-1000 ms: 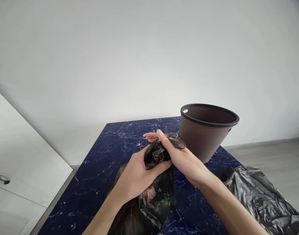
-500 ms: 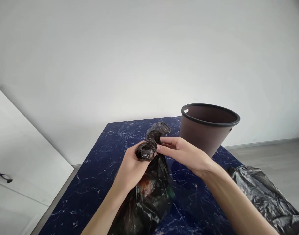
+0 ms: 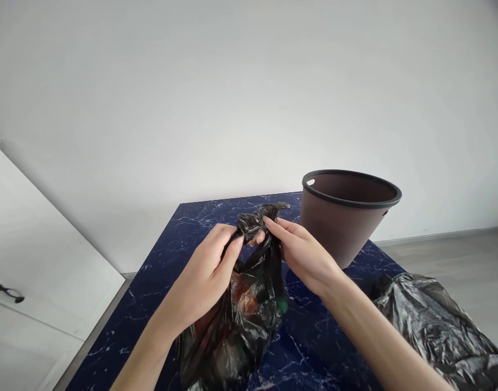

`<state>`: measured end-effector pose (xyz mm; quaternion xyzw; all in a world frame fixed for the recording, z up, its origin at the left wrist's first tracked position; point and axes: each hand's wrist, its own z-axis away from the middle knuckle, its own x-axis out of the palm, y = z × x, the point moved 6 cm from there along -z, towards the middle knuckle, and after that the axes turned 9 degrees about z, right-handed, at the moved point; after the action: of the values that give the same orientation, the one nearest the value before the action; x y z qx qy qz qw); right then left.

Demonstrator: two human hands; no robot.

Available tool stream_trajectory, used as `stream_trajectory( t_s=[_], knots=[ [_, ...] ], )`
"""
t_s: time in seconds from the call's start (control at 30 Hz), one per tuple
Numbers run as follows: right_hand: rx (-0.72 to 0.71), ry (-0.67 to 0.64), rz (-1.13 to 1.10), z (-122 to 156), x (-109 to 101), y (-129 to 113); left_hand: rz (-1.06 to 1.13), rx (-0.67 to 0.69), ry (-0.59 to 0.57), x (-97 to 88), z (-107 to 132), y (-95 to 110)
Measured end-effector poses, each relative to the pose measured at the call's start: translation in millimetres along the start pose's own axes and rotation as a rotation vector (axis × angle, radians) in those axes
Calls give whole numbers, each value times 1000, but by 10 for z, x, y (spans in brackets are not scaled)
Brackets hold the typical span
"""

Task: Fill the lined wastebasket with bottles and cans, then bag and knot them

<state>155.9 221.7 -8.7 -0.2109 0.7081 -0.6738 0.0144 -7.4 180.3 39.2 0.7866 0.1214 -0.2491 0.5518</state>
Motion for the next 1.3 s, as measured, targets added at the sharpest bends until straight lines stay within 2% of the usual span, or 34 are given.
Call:
stream_trajectory(
  t_s=[0.17,0.33,0.4,0.5,0.63,0.73,0.83,0.93,1.0,1.07,1.23,1.3],
  knots=[
    [26,-7,-123,-11,76,63,-111,-1,35,-118,19,87],
    [38,25,-146,-24,86,128,-75,-10,57,-163,47,139],
    [76,-1,-162,-15,95,149,-46,8,67,-169,56,160],
    [80,-165,-118,30,178,103,-32,46,63,-168,69,182],
    [-14,-477,238,152,391,-4,-133,130,59,-152,111,229],
    [-183,-609,429,233,532,-61,-280,200,-65,-14,168,292],
    [-381,-539,597,263,545,-51,-357,228,-228,167,243,356],
    [-426,-468,646,275,494,30,-402,266,-267,239,308,436],
    [-347,-452,628,269,465,78,-427,278,-221,211,332,462],
    [-223,-386,570,246,426,80,-394,220,-142,140,335,424],
    [133,-150,209,209,297,107,-216,-202,25,-11,282,77],
    [212,-53,164,199,218,160,-186,-283,36,-19,237,-3]
  ],
)
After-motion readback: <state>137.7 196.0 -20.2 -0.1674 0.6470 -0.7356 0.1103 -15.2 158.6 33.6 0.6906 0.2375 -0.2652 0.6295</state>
